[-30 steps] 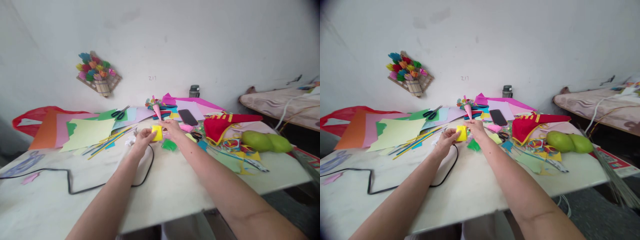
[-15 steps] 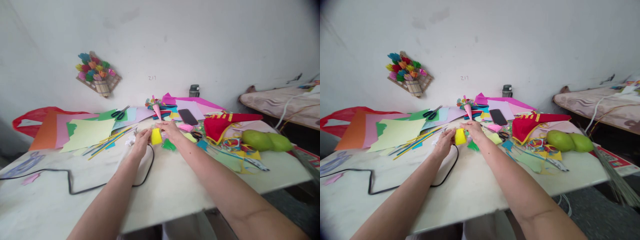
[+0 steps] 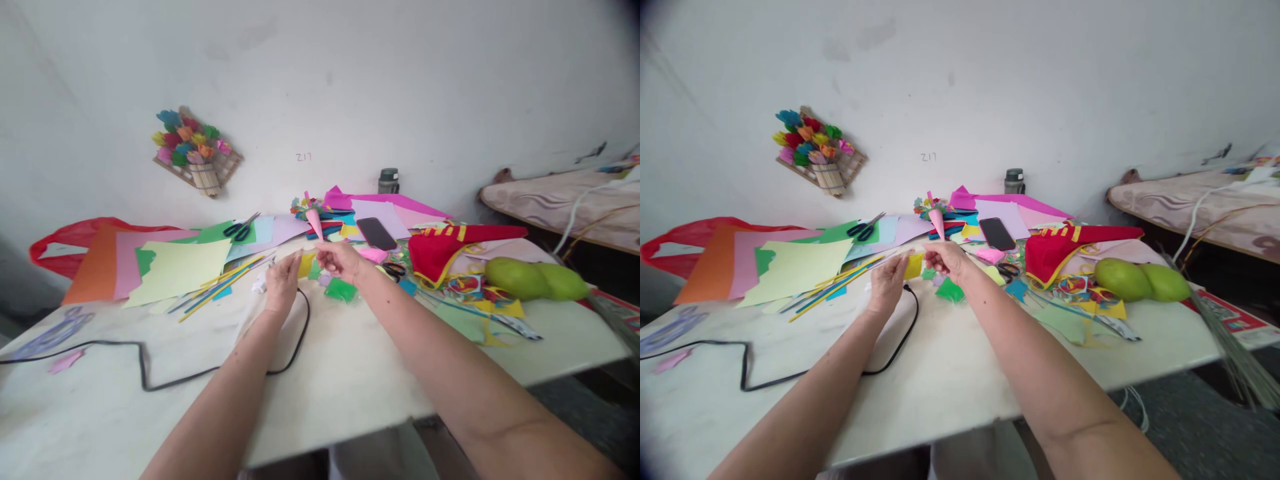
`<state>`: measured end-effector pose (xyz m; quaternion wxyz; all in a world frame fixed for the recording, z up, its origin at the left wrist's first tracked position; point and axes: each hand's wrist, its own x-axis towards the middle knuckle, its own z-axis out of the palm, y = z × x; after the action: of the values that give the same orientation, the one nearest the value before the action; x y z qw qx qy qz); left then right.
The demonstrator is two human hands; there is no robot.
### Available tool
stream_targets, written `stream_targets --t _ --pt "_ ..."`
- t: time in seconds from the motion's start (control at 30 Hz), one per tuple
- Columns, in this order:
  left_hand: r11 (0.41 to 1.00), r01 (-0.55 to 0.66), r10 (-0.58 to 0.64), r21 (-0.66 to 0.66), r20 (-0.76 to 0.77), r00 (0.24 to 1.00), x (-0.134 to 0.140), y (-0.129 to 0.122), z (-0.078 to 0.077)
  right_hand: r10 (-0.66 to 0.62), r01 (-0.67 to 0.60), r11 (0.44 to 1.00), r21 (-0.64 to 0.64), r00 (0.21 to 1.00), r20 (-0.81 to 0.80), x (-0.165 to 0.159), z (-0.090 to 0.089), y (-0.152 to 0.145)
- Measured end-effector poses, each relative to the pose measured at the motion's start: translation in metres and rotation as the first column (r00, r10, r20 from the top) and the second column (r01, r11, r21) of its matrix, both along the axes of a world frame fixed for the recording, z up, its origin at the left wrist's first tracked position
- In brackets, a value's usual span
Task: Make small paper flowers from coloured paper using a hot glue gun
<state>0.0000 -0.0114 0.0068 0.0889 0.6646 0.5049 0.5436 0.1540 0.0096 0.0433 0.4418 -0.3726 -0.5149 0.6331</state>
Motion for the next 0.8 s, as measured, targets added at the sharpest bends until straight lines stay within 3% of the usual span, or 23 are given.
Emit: stream_targets --t 0.07,0.17,0.53,0.73,0.8 --pt "1.0 -0.003 0.004 0.012 -0.019 1.0 -0.0001 -0.0014 0.0002 0.105 -0.104 0.993 -0.055 0.994 0.014 -0.0004 0.0003 -0.0015" --pt "1.0 -0.014 0.014 -0.01 -0.017 1.0 0.0 -0.0029 0.0004 0.156 -0.155 0.984 -0.093 0.988 0.008 -0.0025 0.0 -0.0028" --pt "0.99 0.141 -0.139 -0.033 0.053 0.989 0.0045 -0.0049 0.0017 0.147 -0.153 0.983 -0.1 0.987 -0.065 -0.0039 -0.0003 -0.0025" --pt "0.932 0.338 -0.331 -0.134 0.07 0.941 0.0014 -0.007 0.0013 0.116 -0.12 0.989 -0.086 0.992 -0.047 -0.0046 -0.003 -0.0015" --pt "0.932 0.337 -0.333 -0.133 0.056 0.941 0.0008 -0.0055 -0.0007 0.097 -0.101 0.992 -0.075 0.994 -0.049 -0.0049 -0.004 -0.0011"
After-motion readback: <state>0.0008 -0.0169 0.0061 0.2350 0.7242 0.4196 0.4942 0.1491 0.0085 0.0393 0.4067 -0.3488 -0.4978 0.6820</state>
